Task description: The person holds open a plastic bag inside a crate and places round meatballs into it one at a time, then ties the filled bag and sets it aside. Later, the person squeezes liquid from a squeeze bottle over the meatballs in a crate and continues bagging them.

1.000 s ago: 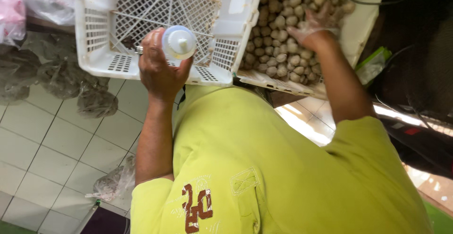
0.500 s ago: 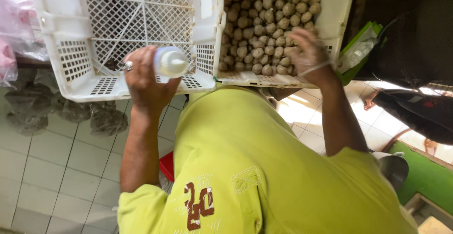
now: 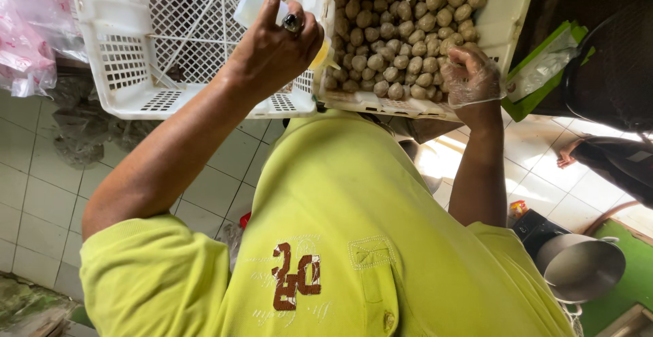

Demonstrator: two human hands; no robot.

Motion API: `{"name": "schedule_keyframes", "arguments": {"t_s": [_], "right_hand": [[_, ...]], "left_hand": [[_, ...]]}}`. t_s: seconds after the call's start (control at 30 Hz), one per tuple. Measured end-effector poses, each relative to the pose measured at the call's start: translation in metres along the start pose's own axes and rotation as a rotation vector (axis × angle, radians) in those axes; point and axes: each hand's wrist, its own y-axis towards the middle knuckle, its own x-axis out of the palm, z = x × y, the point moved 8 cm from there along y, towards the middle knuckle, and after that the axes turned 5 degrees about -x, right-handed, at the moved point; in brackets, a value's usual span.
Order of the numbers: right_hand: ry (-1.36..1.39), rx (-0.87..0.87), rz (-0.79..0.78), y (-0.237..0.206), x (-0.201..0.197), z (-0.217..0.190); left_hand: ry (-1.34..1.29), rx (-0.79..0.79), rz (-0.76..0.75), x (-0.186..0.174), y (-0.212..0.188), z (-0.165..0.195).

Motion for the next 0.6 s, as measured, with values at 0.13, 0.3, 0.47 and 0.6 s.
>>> {"name": "schedule_keyframes", "arguments": {"t_s": [0.13, 0.3, 0.47, 0.6], "right_hand": [[0.000, 0.102, -0.047, -0.002, 0.006, 0.008], [-0.056, 0.045, -0.067, -0.002, 0.007, 0.008], [-0.021, 0.163, -0.145, 0.001, 0.011, 0.013], [-0.147, 0.130, -0.394, 0.016, 0.032, -0.003]], "left_hand": [[0.013, 0.025, 0.029, 0.004, 0.013, -0.004], [0.150, -0.059, 0.006, 0.015, 0.033, -0.011], [-0.156, -0.253, 0.082, 0.010, 0.028, -0.009], [-0.603, -0.612, 0.202, 0.002, -0.009, -0.034]]}}
